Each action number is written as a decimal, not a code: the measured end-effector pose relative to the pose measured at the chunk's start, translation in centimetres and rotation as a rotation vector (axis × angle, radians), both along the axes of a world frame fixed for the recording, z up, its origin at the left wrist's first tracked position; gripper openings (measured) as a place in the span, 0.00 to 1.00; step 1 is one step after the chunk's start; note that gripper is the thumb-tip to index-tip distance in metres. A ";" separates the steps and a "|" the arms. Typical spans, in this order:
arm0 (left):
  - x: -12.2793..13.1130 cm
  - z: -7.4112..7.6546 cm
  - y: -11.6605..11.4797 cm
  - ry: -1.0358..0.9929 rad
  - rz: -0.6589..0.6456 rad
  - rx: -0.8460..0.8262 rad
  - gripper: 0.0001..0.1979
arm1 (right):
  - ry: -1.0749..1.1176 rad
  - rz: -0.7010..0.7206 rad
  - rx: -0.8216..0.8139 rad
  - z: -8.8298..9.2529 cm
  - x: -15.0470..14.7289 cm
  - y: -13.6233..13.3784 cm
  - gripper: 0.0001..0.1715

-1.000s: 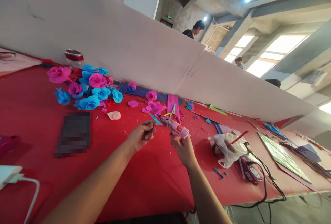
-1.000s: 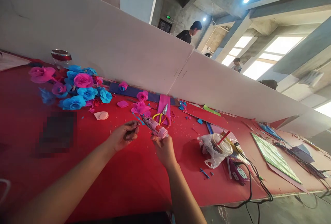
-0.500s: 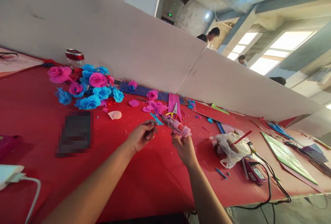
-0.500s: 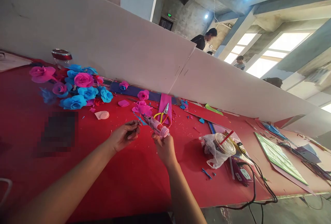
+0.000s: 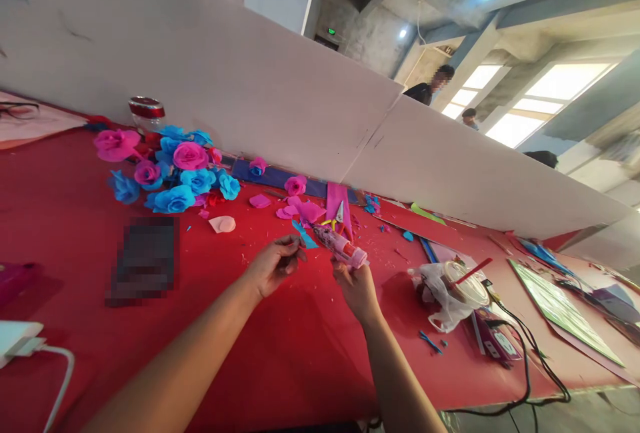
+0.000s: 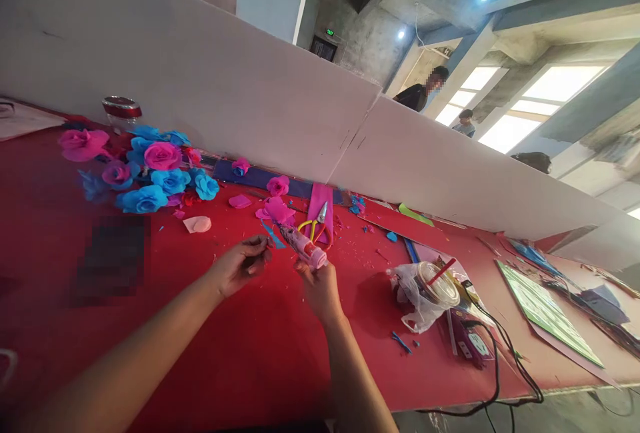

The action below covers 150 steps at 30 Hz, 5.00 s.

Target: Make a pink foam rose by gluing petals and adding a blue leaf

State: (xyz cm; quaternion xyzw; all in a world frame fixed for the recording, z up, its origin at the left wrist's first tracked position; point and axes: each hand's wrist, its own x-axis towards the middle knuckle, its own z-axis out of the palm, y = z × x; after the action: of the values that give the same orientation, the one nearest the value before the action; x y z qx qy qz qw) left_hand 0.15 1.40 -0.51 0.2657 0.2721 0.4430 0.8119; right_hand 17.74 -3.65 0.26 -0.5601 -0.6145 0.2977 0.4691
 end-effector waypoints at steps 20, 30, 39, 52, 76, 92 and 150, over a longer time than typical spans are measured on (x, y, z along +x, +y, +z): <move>-0.2 0.2 0.0 -0.045 0.009 -0.010 0.02 | 0.015 0.029 0.108 -0.4 0.2 0.2 0.16; -0.2 0.3 -0.1 -0.070 -0.002 -0.003 0.05 | 0.027 0.027 0.087 -1.1 0.3 0.3 0.17; -0.3 -0.2 0.1 -0.104 -0.026 -0.001 0.03 | 0.071 0.010 0.069 -2.2 0.8 0.6 0.18; -0.3 0.1 0.0 -0.093 -0.023 -0.016 0.03 | 0.100 0.018 0.021 -2.6 0.9 0.5 0.18; -0.2 0.4 -0.4 -0.113 -0.098 -0.021 0.05 | 0.140 0.032 0.048 -2.3 0.5 0.4 0.19; -0.2 0.4 -0.4 -0.110 -0.093 0.003 0.06 | 0.138 0.035 0.064 -1.8 0.3 0.3 0.21; -0.2 -0.2 0.2 0.141 0.182 0.138 0.06 | 0.202 0.069 0.005 -2.4 -6.8 2.1 0.10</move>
State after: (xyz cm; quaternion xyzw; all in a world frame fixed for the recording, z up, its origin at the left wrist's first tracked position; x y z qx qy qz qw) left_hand 0.00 1.56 -0.67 0.3256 0.3203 0.5126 0.7270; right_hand 10.95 -1.52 -2.15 -0.5046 -0.5840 0.3668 0.5195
